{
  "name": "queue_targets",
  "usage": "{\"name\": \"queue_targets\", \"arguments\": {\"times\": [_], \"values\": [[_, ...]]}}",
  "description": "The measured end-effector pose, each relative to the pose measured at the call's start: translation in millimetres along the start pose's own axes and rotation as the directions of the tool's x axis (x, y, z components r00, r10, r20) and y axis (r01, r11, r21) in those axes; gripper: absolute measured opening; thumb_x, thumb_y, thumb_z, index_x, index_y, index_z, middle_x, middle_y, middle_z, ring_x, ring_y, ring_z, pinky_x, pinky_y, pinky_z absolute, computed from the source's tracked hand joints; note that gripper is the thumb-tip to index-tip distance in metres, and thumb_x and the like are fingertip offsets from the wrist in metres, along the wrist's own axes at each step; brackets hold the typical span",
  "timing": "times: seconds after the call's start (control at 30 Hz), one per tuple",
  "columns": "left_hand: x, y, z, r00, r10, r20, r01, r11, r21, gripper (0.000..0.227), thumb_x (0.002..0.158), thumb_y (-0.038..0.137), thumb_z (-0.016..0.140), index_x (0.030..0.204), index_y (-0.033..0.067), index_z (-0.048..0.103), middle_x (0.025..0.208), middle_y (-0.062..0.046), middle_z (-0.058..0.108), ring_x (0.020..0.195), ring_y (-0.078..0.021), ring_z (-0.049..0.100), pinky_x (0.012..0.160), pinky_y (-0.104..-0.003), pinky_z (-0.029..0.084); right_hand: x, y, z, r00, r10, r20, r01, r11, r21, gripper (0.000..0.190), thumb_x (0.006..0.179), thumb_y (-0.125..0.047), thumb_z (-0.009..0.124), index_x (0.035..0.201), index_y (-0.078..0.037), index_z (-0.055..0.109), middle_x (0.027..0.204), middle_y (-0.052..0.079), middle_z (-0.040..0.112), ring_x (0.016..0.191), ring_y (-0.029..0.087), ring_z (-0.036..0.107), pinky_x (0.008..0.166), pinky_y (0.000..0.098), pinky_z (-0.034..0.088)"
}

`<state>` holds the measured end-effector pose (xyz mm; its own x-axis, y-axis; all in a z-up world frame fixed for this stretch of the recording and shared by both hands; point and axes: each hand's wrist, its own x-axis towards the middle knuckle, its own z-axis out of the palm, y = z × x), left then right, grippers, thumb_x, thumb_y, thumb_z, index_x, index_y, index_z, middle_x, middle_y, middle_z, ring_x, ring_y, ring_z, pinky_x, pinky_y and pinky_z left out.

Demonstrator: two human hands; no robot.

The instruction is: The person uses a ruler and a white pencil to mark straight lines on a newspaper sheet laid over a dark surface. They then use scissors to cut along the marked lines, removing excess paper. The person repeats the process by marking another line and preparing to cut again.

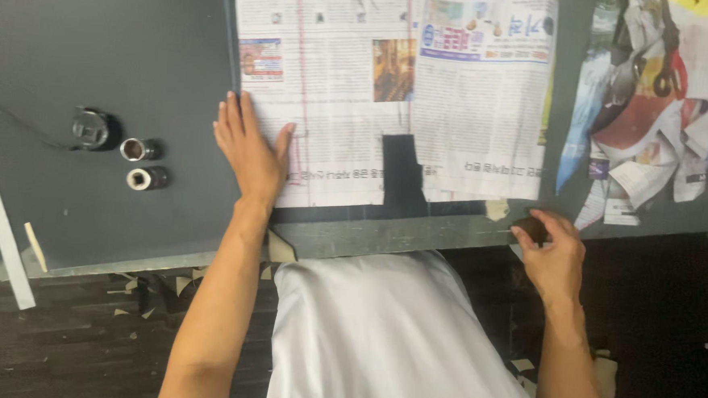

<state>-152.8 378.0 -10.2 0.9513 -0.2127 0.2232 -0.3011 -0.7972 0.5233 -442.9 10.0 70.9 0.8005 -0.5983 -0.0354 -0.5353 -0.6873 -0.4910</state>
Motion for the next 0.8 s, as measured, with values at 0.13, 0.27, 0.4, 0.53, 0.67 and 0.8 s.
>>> {"name": "queue_targets", "arguments": {"times": [0.13, 0.27, 0.4, 0.53, 0.67, 0.8], "values": [[-4, 7, 5, 1.0, -0.026, 0.008, 0.026, 1.0, 0.007, 0.081, 0.098, 0.024, 0.08, 0.159, -0.0047, 0.034, 0.165, -0.031, 0.028, 0.154, -0.0471, 0.026, 0.126, -0.059, 0.019, 11, 24, 6, 0.98, -0.187, -0.067, 0.186, 0.982, -0.012, 0.038, 0.083, -0.011, 0.086, 0.117, -0.002, 0.073, 0.124, 0.016, 0.069, 0.116, 0.036, 0.064, 0.101, 0.0434, 0.051], [2, 21, 8, 0.992, -0.125, -0.027, 0.124, 0.992, -0.028, 0.081, 0.091, 0.014, 0.08, 0.155, -0.0064, 0.035, 0.161, -0.033, 0.03, 0.147, -0.0472, 0.031, 0.119, -0.057, 0.025, 17, 28, 8, 0.977, -0.209, -0.038, 0.21, 0.977, 0.046, 0.041, 0.079, -0.014, 0.087, 0.115, -0.001, 0.073, 0.123, 0.016, 0.068, 0.115, 0.036, 0.062, 0.1, 0.0434, 0.049], [26, 24, -1, 0.907, -0.418, -0.047, 0.41, 0.903, -0.129, 0.077, 0.085, 0.009, 0.082, 0.15, -0.0008, 0.042, 0.142, -0.024, 0.045, 0.131, -0.0395, 0.045, 0.112, -0.05, 0.037, 33, 24, -1, 0.969, -0.241, 0.051, 0.239, 0.97, 0.036, 0.04, 0.076, -0.016, 0.086, 0.112, -0.003, 0.074, 0.12, 0.014, 0.069, 0.112, 0.036, 0.062, 0.097, 0.0428, 0.05], [35, 20, -9, 0.895, -0.435, -0.103, 0.407, 0.888, -0.214, 0.058, 0.088, 0.002, 0.077, 0.143, 0.0016, 0.056, 0.11, -0.02, 0.065, 0.101, -0.0338, 0.065, 0.091, -0.044, 0.053, 38, 38, -11, 0.965, -0.208, 0.157, 0.196, 0.977, 0.088, 0.036, 0.083, -0.018, 0.08, 0.115, -0.004, 0.074, 0.122, 0.013, 0.07, 0.114, 0.035, 0.064, 0.098, 0.042, 0.05], [28, 16, -10, 0.899, -0.417, -0.132, 0.382, 0.895, -0.229, 0.034, 0.091, 0.005, 0.074, 0.124, -0.0005, 0.067, 0.08, -0.013, 0.072, 0.072, -0.0299, 0.072, 0.07, -0.042, 0.056, 43, 54, -13, 0.978, -0.173, 0.119, 0.161, 0.982, 0.102, 0.037, 0.085, -0.02, 0.079, 0.117, -0.004, 0.073, 0.124, 0.014, 0.069, 0.117, 0.034, 0.063, 0.099, 0.0423, 0.049], [32, 26, -9, 0.908, -0.298, -0.293, 0.287, 0.954, -0.083, 0.014, 0.1, 0.012, 0.073, 0.103, -0.002, 0.073, 0.084, -0.017, 0.074, 0.075, -0.0298, 0.071, 0.071, -0.042, 0.054, 49, 70, -5, 0.986, -0.16, 0.038, 0.153, 0.977, 0.15, 0.035, 0.085, -0.018, 0.078, 0.117, -0.004, 0.073, 0.124, 0.014, 0.069, 0.118, 0.034, 0.063, 0.099, 0.042, 0.049]]}}
